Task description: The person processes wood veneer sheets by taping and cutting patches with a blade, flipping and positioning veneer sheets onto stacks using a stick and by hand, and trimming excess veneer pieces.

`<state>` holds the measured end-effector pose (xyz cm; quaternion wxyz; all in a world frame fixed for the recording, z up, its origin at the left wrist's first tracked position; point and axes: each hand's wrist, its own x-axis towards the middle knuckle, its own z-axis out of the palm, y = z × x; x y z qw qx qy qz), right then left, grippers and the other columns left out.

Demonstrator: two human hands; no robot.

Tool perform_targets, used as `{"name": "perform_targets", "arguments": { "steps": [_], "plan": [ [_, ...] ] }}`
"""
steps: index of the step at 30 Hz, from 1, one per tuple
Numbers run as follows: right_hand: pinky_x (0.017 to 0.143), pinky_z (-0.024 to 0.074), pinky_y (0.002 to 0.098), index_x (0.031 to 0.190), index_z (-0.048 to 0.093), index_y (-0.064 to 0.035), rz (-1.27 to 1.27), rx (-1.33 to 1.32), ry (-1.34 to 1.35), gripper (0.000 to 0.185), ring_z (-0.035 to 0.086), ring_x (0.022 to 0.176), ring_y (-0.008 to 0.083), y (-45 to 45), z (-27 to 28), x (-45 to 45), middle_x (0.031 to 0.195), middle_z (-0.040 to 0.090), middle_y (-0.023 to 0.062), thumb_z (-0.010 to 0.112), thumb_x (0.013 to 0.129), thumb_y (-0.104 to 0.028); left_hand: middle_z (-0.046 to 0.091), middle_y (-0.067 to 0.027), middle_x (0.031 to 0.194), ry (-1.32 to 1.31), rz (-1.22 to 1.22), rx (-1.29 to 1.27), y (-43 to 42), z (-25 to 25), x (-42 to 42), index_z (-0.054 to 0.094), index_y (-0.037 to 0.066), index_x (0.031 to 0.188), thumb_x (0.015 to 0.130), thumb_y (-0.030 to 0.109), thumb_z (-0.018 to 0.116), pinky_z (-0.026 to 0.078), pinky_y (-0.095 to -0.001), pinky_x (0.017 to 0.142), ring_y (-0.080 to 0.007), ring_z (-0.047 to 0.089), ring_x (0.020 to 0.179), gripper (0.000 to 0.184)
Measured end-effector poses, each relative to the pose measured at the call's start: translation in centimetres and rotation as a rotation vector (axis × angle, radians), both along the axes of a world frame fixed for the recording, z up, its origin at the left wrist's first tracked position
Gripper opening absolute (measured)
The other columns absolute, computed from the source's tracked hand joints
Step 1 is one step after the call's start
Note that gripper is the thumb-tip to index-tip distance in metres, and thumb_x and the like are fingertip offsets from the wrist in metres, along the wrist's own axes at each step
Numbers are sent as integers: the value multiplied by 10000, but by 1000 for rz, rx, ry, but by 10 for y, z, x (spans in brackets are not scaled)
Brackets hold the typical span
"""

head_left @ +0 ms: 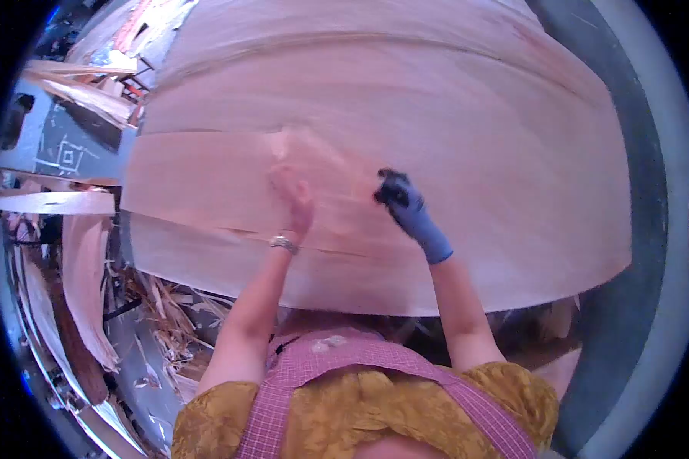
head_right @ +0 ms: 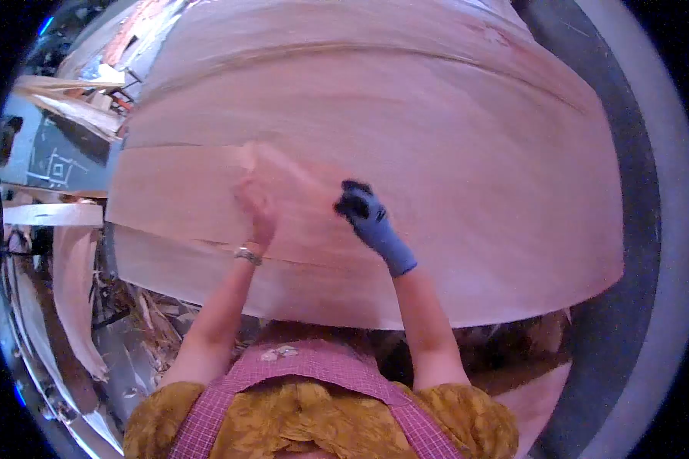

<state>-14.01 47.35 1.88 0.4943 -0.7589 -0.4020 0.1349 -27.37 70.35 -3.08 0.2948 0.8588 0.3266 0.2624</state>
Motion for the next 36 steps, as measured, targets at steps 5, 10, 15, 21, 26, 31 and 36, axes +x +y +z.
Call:
{"name": "perform_targets", "arguments": {
  "steps": [5,10,15,21,26,31,36],
  "plan": [
    [948,467,422,935,668,-93,250,-171,-67,108,498,1216,352,30,12,-66,1328,543,141,687,847,-154,338,-163,1499,160,-355,427,138,32,-26,352,85,1440,830,169,609,241,-505,1128,-372,293,1397,668],
    [1008,445,458,959,696,-130,389,-439,-218,143,446,1288,381,46,40,-89,1424,474,147,677,863,-234,375,-161,1423,605,-562,546,235,4,23,393,175,1387,782,182,618,295,-510,1073,-342,342,1329,645],
    [1041,427,436,1227,632,-124,154,-506,-174,352,441,1297,422,62,24,-83,1405,454,262,656,877,-155,588,-127,1136,561,-758,539,247,17,15,613,132,1112,761,131,619,425,-467,944,-315,542,1097,351],
    [795,564,367,1486,348,-100,-190,-509,252,549,572,1197,309,52,6,-77,1474,435,161,513,976,-217,720,-84,923,486,-705,378,295,22,-4,748,110,908,732,98,630,513,-444,837,-305,663,959,212],
    [575,549,294,1503,308,-84,-247,-650,343,576,610,1126,239,63,-1,-62,1493,423,116,500,976,-214,712,-72,886,414,-749,501,384,26,-48,729,174,934,733,107,625,459,-460,949,-313,661,936,236],
    [630,543,301,1485,336,-70,-155,-696,1,544,633,1072,239,38,-47,-34,1434,499,123,496,977,-183,703,-52,951,780,-771,548,436,58,-108,686,199,1067,744,105,620,415,-453,1011,-308,642,990,342],
    [671,506,307,1444,411,-75,-179,-570,-432,486,647,890,198,29,-85,-15,1180,662,123,501,973,-152,673,-24,1106,200,-736,554,454,-6,-143,666,195,1133,769,135,629,323,-488,1083,-282,570,1152,371]
  ]
}}
